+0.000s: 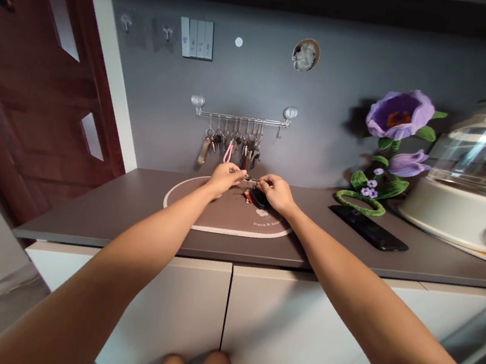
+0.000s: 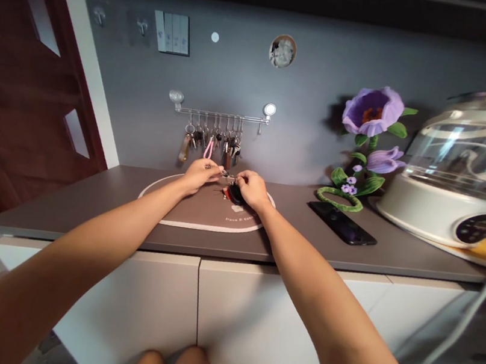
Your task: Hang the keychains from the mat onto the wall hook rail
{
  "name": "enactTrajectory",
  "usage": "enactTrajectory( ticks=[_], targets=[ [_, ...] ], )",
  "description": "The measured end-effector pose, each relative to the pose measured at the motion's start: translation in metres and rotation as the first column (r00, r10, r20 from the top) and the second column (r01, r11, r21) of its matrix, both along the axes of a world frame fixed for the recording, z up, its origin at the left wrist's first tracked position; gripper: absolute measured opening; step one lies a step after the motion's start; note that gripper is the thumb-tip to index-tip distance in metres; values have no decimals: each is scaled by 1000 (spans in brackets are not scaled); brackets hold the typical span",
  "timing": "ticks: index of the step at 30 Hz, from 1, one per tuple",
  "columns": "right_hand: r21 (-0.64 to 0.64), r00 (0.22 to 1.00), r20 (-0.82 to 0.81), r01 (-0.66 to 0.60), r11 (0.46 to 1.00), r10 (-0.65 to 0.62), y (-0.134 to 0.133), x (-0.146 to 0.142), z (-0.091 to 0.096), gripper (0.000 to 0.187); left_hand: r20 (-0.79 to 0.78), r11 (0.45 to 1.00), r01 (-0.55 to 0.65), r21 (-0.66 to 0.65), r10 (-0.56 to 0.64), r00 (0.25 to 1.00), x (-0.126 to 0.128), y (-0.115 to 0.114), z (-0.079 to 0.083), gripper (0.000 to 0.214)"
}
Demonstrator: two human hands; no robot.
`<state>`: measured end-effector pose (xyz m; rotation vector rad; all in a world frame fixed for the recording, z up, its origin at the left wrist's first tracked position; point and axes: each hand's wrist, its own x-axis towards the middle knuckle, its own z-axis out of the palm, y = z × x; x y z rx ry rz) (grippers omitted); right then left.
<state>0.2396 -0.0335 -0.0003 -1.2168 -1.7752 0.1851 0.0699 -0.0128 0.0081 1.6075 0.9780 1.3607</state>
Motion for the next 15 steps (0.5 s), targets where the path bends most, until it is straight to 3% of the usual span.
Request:
enactTrajectory(
  ticks=[5,15],
  targets=[
    [50,995,98,4,999,-9,-5,-4,4,16,214,988,108,-109,-83,973,-1,-3,8,19],
    [188,994,87,-74,979,59,-14,-9,9,16,466,965,243,-98,-172,868,-2,-9,20,18]
  ],
)
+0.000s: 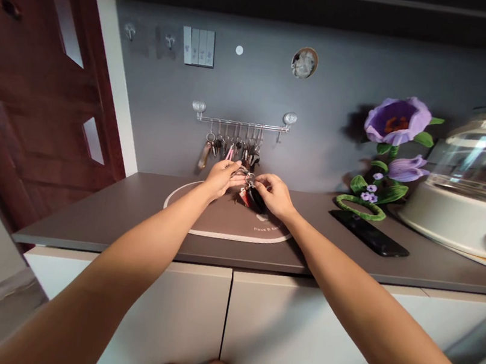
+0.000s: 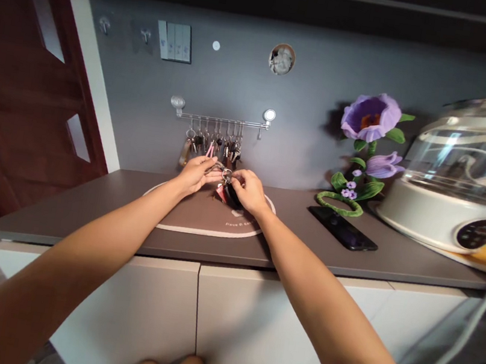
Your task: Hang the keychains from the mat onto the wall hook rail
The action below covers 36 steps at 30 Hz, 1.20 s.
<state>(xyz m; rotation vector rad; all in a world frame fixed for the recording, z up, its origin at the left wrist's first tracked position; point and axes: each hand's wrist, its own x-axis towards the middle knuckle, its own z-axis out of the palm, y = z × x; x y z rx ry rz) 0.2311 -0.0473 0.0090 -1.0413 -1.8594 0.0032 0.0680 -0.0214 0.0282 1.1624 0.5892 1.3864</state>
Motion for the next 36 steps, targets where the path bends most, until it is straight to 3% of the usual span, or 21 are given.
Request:
enactTrajectory(
  ticks=[9,20,36],
  targets=[
    [149,997,16,-74,986,72,0,-3,0,17,143,998,53,-14,-51,988,0,-5,8,13],
    [181,998,33,-60,982,55,-2,-4,0,17,172,987,147,62,-156,973,3,-5,4,10],
    [205,988,85,112,972,-131,-1,-6,-2,12,144,977,188,102,-201,969,6,-10,5,12]
  ],
)
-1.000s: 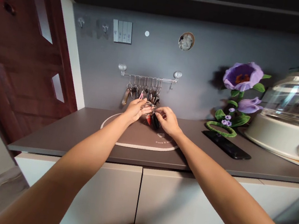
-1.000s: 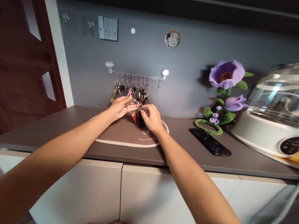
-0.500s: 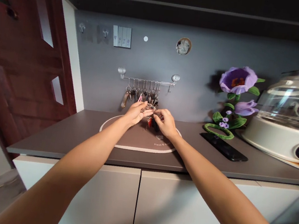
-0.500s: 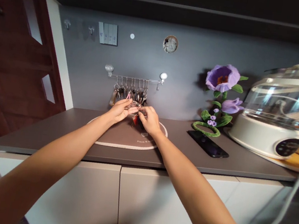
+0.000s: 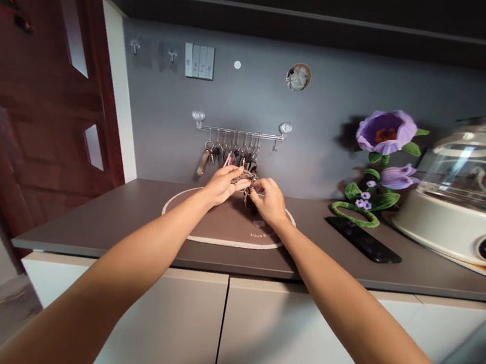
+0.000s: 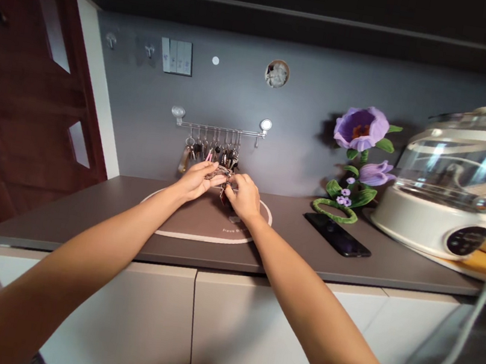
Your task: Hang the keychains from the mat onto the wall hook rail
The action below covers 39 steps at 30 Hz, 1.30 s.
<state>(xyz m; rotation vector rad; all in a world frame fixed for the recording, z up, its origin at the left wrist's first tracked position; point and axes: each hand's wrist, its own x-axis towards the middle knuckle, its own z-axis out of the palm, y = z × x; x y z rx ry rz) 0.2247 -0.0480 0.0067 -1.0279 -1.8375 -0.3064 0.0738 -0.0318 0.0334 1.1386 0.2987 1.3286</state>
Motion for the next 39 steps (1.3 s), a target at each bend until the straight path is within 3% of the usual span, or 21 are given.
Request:
enactTrajectory(
  ticks=[11,24,29,33,36,39],
  targets=[
    [63,999,30,-31,998,30,1,3,3,14,33,999,-45,-1,45,998,-4,6,1,9],
    [-24,944,-210,-267,964,256,-2,4,14,17,-51,983,-152,-107,147,988,-13,12,0,10],
    [-34,930,-265,-275,961,256,1,6,15,21,-167,967,-158,-198,125,978,-13,12,-1,10],
    [-60,907,-359,-259,964,221,6,9,13,25,-346,954,-163,-253,68,936,-12,11,-3,15],
    [-99,883,-424,-268,958,203,10,11,11,29,-499,968,-152,-200,33,866,-9,9,-8,24],
    [-109,861,-469,-278,954,197,11,12,11,30,-622,987,-148,-67,75,779,-5,8,-14,31]
  ],
)
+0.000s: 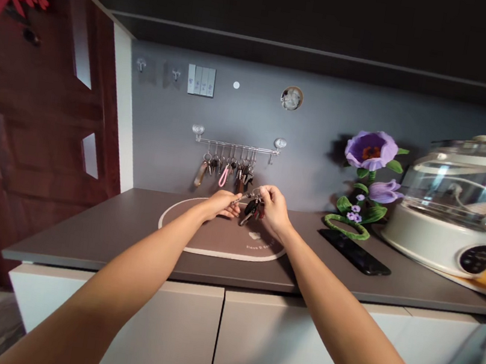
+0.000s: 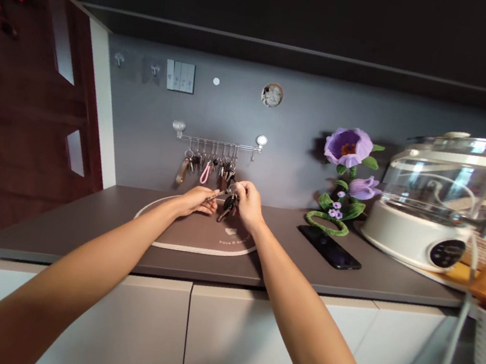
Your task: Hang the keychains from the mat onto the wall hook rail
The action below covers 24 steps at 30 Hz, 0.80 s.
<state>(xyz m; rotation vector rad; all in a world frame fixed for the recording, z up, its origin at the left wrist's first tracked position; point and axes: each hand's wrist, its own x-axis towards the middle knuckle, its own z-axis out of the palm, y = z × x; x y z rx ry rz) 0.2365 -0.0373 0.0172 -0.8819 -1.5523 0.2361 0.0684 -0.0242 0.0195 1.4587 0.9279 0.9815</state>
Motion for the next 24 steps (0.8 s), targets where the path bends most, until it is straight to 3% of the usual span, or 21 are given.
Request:
enactTrajectory(
  ticks=[5,8,11,16,24],
  targets=[
    [-39,997,-75,-2,999,-1,-3,0,2,31,-155,964,-57,259,100,983,7,3,-10,28],
    [-68,994,-112,-3,998,-5,-6,-1,3,31,-220,849,-105,518,251,943,8,5,-12,25],
    [-74,991,-131,10,997,-19,-9,-1,5,31,-238,722,-98,685,349,906,8,4,-12,24],
    [-46,996,-77,39,998,-43,-6,2,10,30,-218,613,-76,786,390,894,9,5,-15,22],
    [-42,991,-73,113,993,-116,20,7,33,29,-183,574,-124,809,446,876,8,9,-17,24]
  ],
)
